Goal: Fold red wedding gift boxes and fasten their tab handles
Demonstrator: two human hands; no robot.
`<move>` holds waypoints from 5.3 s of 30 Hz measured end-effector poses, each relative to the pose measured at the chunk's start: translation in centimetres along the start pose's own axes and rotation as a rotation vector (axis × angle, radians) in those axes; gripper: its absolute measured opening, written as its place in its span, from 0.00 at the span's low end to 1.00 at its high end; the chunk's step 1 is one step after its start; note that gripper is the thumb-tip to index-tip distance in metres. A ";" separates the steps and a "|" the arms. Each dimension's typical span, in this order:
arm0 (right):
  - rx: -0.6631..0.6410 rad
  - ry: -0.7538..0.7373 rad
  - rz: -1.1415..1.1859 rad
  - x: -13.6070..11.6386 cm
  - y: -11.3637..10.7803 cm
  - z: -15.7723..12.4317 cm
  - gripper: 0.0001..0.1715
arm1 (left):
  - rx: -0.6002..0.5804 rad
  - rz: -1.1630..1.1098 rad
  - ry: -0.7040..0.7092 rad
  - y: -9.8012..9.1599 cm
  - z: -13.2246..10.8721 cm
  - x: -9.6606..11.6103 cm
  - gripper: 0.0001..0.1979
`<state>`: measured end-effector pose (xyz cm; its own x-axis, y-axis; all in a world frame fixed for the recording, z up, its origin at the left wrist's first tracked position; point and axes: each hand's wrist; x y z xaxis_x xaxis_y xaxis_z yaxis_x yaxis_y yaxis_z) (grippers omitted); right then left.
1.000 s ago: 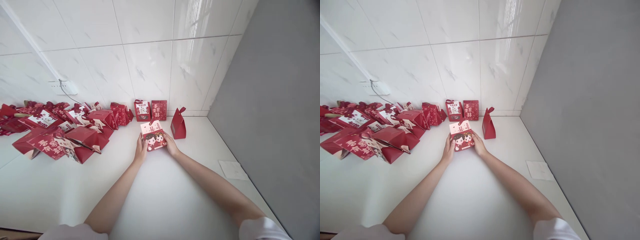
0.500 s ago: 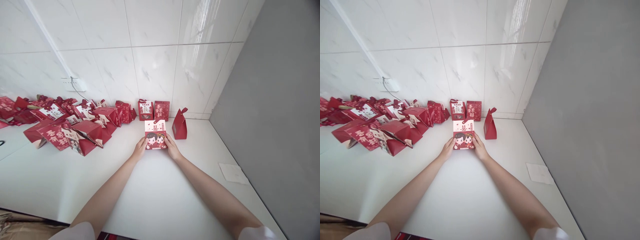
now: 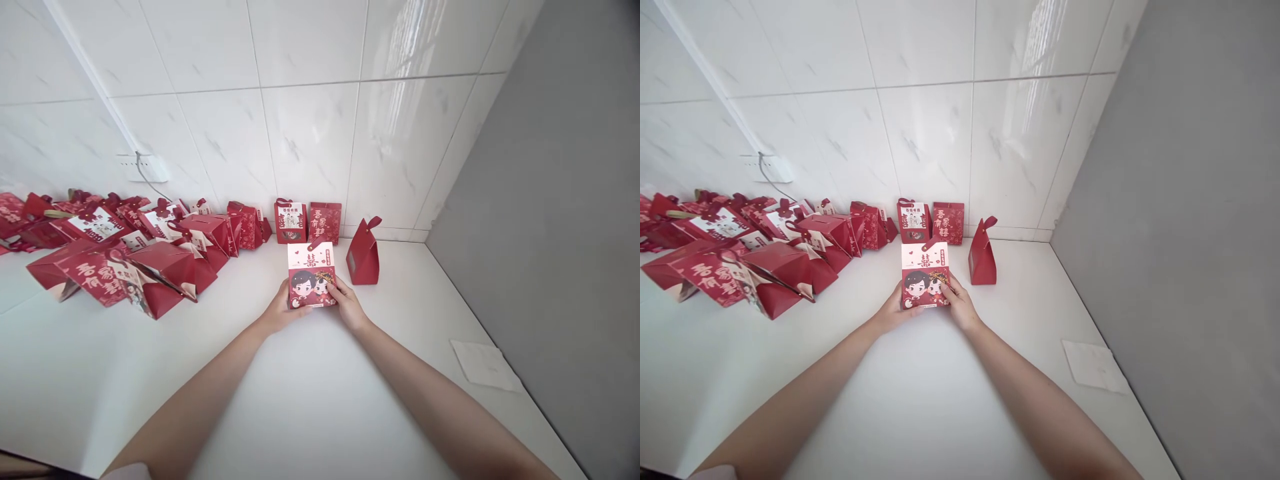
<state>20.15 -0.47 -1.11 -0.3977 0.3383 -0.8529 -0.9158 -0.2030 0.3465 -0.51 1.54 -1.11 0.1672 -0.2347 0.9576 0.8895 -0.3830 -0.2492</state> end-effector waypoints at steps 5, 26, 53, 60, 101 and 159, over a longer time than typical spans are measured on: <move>-0.031 0.035 -0.024 -0.7 -0.1 -0.2 0.25 | -0.006 0.035 -0.032 0.4 -0.4 0.5 0.40; -0.176 -0.031 -0.406 -0.4 -0.7 -1.4 0.43 | 0.089 0.088 0.009 0.4 -0.4 0.7 0.41; 0.019 0.220 -0.128 0.3 -1.6 -0.5 0.32 | 0.141 0.022 -0.207 -0.1 0.2 1.7 0.29; -0.006 0.221 -0.159 -0.1 -1.3 -0.7 0.30 | 0.170 -0.008 -0.178 0.0 0.2 1.6 0.30; -0.060 0.244 -0.224 -0.6 -0.9 -0.9 0.28 | 0.394 0.762 0.360 1.7 -0.8 3.0 0.37; -0.219 -0.392 -0.732 -2.0 0.1 -2.9 0.18 | 0.038 0.034 0.115 0.8 0.7 1.5 0.33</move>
<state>20.99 -3.81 -0.48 0.2621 0.7378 -0.6221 -0.9339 0.0315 -0.3561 0.73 1.53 0.20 0.1498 -0.3486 0.9252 0.8999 -0.3395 -0.2736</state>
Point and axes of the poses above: each hand's wrist, its own z-axis towards the middle knuckle, its own y-axis out of the palm, x = y × z, and after that the axes turned 7 degrees about -y, right-handed
